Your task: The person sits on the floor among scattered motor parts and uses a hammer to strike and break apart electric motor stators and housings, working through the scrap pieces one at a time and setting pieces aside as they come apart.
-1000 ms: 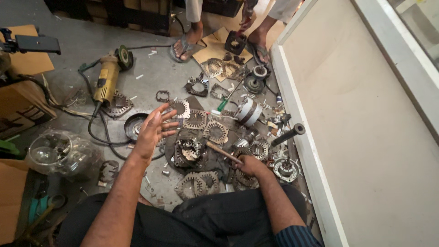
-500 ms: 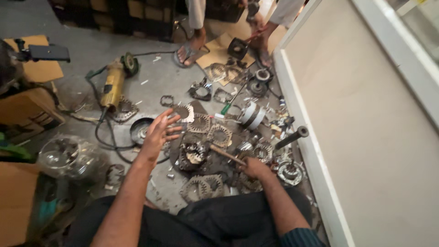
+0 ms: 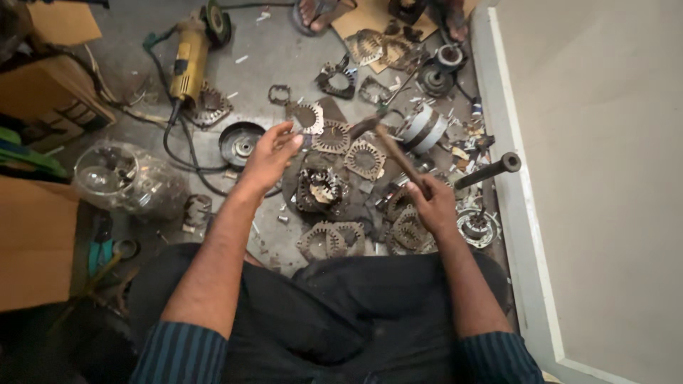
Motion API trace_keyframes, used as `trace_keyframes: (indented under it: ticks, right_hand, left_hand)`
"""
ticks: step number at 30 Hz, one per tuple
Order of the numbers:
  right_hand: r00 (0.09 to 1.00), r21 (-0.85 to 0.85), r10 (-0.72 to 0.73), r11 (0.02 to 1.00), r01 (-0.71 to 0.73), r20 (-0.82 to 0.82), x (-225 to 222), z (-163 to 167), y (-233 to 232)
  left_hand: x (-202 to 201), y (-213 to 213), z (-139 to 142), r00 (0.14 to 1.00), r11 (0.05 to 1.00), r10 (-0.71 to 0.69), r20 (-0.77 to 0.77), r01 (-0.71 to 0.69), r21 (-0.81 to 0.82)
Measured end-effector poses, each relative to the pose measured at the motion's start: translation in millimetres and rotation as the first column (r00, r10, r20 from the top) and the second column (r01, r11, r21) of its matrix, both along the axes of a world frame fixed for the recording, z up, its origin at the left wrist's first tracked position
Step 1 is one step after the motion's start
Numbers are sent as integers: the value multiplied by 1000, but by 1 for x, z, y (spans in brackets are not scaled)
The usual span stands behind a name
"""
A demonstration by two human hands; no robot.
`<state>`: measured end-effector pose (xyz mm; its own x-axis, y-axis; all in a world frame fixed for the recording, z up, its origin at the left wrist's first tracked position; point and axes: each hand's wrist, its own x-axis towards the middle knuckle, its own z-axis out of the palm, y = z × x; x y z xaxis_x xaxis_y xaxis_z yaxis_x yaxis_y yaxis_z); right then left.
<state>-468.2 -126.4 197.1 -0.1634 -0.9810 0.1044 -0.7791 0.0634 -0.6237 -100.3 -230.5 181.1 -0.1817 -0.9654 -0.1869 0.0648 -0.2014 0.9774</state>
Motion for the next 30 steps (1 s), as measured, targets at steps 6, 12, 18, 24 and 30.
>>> trace_keyframes:
  ticks: [6,12,18,24,30]
  right_hand:
    - [926,-230,329,931,-284,186,31,5,24]
    - [914,-74,400,912,-404,-60,45,8,32]
    - [901,365,219,928,-73,-376,56,16,16]
    - [960,63,267,960,-272,80,42,18,33]
    - [968,264,250,932,-248,28,28,-12,24]
  left_hand:
    - [9,0,12,996,996,93,19,-93,-5]
    - [17,-3,7,973,973,230,-7,-230,-10]
    - [27,-10,2,951,950,305,-55,-308,-46]
    - [24,-16,-18,951,952,303,-65,-305,-32]
    - [37,-20,-36,931,939,336,-142,-343,-30]
